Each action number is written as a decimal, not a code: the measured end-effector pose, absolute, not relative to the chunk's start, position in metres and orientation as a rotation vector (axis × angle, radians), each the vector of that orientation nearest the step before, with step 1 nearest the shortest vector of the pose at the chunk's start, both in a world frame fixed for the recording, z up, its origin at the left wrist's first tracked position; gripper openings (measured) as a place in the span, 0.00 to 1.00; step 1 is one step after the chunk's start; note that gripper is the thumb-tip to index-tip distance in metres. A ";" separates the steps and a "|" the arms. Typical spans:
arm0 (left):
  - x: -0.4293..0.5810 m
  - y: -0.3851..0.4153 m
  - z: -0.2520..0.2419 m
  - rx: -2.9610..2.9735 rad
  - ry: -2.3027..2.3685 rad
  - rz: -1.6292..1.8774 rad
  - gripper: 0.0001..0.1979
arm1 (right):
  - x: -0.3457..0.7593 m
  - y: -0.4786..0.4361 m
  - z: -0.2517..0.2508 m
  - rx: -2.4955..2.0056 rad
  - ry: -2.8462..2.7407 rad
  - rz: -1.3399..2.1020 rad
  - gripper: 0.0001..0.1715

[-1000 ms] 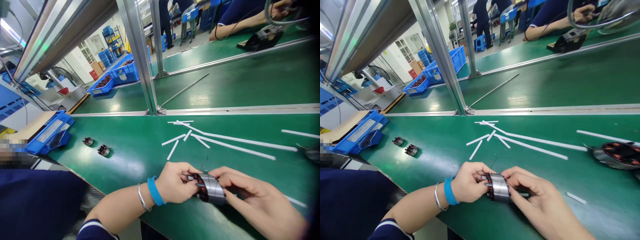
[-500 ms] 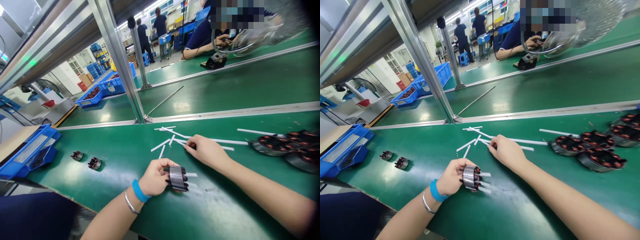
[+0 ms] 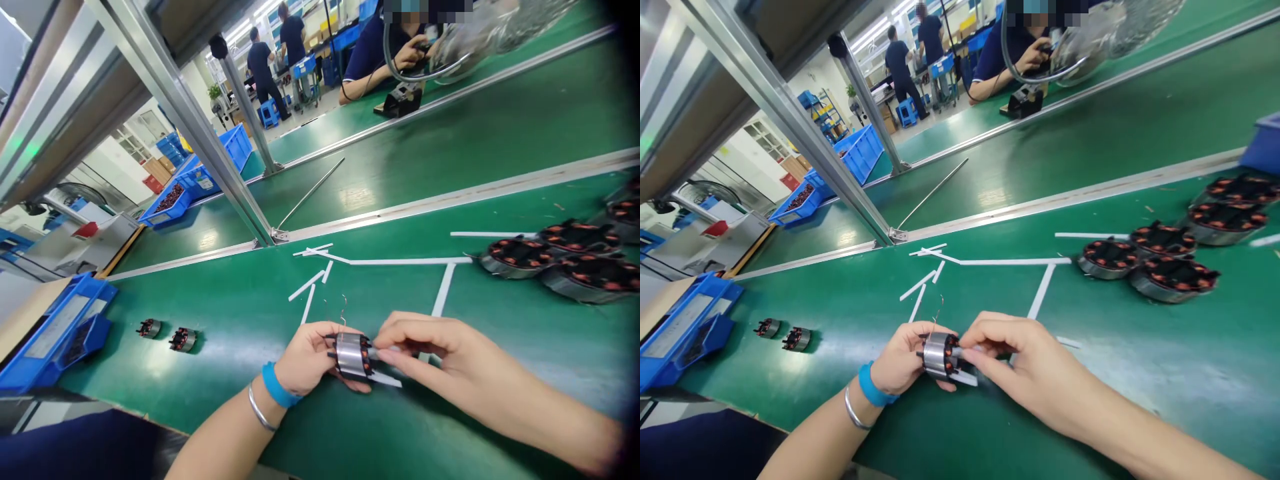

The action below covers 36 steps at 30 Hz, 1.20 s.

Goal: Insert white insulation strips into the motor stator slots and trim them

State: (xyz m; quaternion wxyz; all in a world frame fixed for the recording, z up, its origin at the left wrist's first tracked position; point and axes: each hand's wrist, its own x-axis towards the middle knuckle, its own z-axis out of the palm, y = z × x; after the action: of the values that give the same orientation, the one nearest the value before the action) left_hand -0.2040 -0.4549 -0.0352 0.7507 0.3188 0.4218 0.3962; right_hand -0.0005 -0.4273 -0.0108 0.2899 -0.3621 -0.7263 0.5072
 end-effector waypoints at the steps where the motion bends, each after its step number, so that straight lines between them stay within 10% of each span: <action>1: -0.204 -0.455 -0.035 0.697 0.905 0.854 0.21 | -0.004 -0.428 -0.014 -1.004 -1.894 1.323 0.16; 23: -0.200 -0.468 -0.042 1.256 1.284 0.859 0.09 | -0.006 -0.428 -0.060 -0.949 -1.892 1.366 0.19; 36: -0.216 -0.459 -0.039 0.754 0.868 0.619 0.29 | 0.008 -0.426 -0.053 -0.865 -2.029 1.583 0.17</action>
State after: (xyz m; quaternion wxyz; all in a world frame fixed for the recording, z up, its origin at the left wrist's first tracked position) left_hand -0.2157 -0.4586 -0.0386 0.7942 0.3506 0.4040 0.2881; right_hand 0.0085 -0.4256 -0.0530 0.2115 -0.3115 -0.7304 0.5699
